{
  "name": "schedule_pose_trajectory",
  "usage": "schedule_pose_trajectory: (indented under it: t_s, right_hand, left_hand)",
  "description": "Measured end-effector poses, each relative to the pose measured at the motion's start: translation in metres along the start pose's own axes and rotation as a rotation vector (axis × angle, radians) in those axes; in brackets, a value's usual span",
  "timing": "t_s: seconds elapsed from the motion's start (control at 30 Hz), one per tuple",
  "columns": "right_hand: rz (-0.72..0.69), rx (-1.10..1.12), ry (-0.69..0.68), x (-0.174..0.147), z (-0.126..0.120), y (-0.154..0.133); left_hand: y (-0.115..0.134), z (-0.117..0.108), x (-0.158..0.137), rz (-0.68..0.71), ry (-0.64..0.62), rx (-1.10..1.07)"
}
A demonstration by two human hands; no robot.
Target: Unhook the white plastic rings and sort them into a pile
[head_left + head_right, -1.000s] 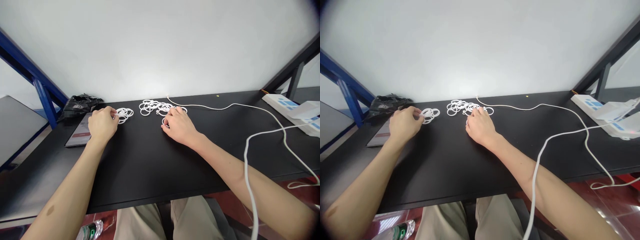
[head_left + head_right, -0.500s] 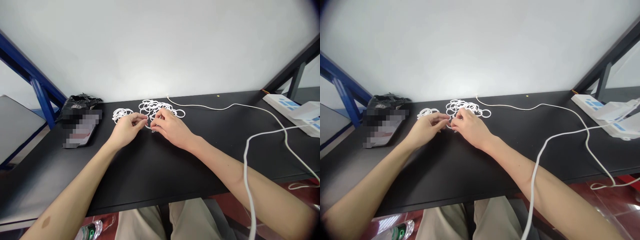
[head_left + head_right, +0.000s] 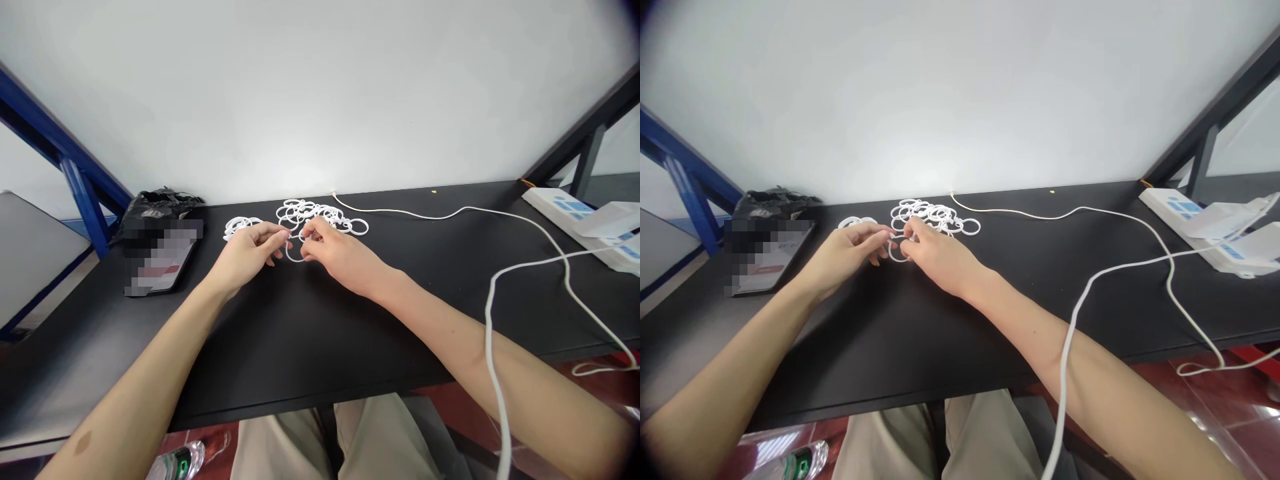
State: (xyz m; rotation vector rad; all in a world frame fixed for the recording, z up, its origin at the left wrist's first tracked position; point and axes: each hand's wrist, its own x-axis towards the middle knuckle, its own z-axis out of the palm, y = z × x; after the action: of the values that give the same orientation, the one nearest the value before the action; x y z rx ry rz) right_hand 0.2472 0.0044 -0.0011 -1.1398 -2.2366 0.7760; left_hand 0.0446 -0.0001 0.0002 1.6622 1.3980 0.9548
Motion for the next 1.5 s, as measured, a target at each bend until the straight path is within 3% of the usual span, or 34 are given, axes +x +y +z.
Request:
schedule_pose_trajectory:
  t_s: [0.23, 0.4, 0.7, 1.0, 1.17, 1.37, 1.5]
  right_hand:
    - [-0.26, -0.167, 0.073, -0.002, 0.009, 0.005]
    - [-0.259, -0.104, 0.14, -0.002, 0.012, 0.009]
    - [-0.351, -0.167, 0.284, 0.001, 0.011, 0.011]
    - [-0.289, -0.216, 0.307, 0.0, 0.007, 0.008]
    - [-0.137, -0.361, 0.209, -0.002, 0.006, 0.008]
    - [-0.163, -0.177, 0.215, -0.005, 0.012, 0.002]
    - [-0.14, -0.089, 0.222, -0.004, 0.015, 0.0]
  left_hand:
    - [0.0, -0.001, 0.0, -0.019, -0.033, -0.035]
    - [-0.001, -0.002, 0.001, -0.067, -0.021, -0.07]
    - [0.0, -0.004, 0.002, -0.11, 0.117, -0.098]
    - [-0.01, -0.01, 0.006, -0.064, 0.219, -0.135]
    - [-0.005, -0.009, 0.002, 0.08, 0.149, -0.153]
    - [0.002, 0.001, -0.005, 0.19, 0.031, -0.231]
    - [0.004, 0.003, -0.007, 0.236, 0.021, -0.125]
